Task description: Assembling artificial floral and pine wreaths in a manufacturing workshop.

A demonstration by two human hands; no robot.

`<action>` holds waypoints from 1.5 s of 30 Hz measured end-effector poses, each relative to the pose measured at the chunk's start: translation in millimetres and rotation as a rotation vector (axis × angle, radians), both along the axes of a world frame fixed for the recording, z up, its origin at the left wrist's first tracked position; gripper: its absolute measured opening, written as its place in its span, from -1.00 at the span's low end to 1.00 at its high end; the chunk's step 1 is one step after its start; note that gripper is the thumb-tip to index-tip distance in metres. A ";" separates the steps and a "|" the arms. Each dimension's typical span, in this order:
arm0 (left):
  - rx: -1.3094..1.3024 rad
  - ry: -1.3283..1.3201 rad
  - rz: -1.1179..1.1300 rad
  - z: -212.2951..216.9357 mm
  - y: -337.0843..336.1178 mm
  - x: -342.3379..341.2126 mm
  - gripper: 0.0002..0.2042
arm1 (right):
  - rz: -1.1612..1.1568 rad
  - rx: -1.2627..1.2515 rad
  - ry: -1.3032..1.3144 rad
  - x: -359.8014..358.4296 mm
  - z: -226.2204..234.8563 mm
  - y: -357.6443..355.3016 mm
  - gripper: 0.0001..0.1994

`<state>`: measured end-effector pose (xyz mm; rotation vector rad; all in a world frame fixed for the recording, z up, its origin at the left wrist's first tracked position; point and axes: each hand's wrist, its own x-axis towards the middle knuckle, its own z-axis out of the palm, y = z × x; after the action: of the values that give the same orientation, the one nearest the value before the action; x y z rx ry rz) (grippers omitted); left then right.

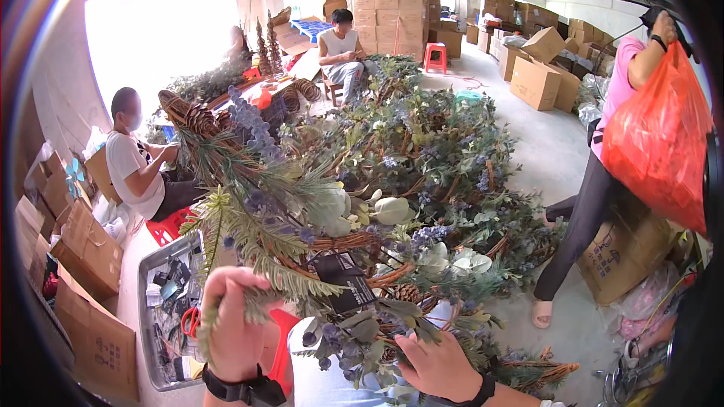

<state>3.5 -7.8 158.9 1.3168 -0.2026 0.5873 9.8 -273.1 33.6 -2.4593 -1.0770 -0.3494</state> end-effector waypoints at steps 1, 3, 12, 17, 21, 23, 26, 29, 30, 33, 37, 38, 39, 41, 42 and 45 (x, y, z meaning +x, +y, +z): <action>-0.247 0.059 0.003 2.6 -4.2 3.8 -0.81 | -0.007 0.019 -0.033 0.2 -1.0 0.1 -0.43; -0.271 0.061 0.047 4.3 -19.8 8.7 -0.82 | -0.015 0.041 -0.068 0.4 0.3 2.0 -0.43; 1.498 -0.186 0.063 -12.1 -101.2 16.1 -0.58 | -0.118 0.009 -0.105 -7.7 -0.5 0.4 -0.53; 1.727 -0.225 0.146 -11.2 -117.7 -2.4 -0.58 | -0.047 0.169 -0.270 -3.2 -6.0 -4.4 -0.58; 1.770 -0.204 0.270 -34.6 -128.2 -20.6 -0.60 | 0.012 0.226 -0.350 -1.3 -8.7 -6.7 -0.50; 1.713 -0.097 0.158 -43.2 -132.1 -27.9 -0.53 | -0.055 0.024 -0.050 -9.2 -14.5 -11.7 -0.55; 1.713 -0.192 0.078 -66.4 -134.4 -36.3 -0.57 | -0.042 0.003 0.064 -6.4 -7.7 -11.4 -0.53; 1.249 -0.329 -0.290 -67.3 -123.6 -43.8 -0.71 | 0.011 0.151 0.134 -8.7 -4.4 -16.6 -0.51; 1.255 -0.323 -0.289 -71.2 -116.6 -44.3 -0.71 | 0.015 0.156 0.138 -7.7 -2.6 -16.1 -0.51; 0.922 -0.208 -0.320 -103.0 -104.3 -50.9 -0.72 | -0.131 -0.031 0.048 -9.0 9.7 -10.9 -0.50; 0.894 0.149 -0.069 -132.2 -81.1 -41.9 -0.59 | -0.150 0.048 -0.125 -5.5 1.2 -13.4 -0.57; 0.817 0.425 -0.115 -123.7 -81.6 -37.7 -0.63 | -0.145 0.050 -0.127 -6.3 1.9 -13.3 -0.57; 0.726 0.693 -0.162 -115.9 -84.2 -31.2 -0.66 | -0.140 0.069 -0.081 -6.3 2.7 -14.8 -0.59; 0.815 0.679 -0.121 -111.1 -98.9 -20.8 -0.66 | -0.139 0.083 -0.040 -5.2 3.9 -18.4 -0.61; 0.906 0.672 -0.075 -104.2 -103.1 -14.9 -0.65 | -0.164 0.119 -0.059 -4.4 3.2 -19.1 -0.56; 1.053 0.236 -0.224 -117.6 -103.2 -1.2 -0.60 | -0.223 0.169 -0.042 -4.0 -9.7 -33.7 -0.61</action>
<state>2.2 -111.0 41.4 2.3216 -0.4951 0.0908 5.8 -306.8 23.9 -2.4319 -0.7559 -0.5404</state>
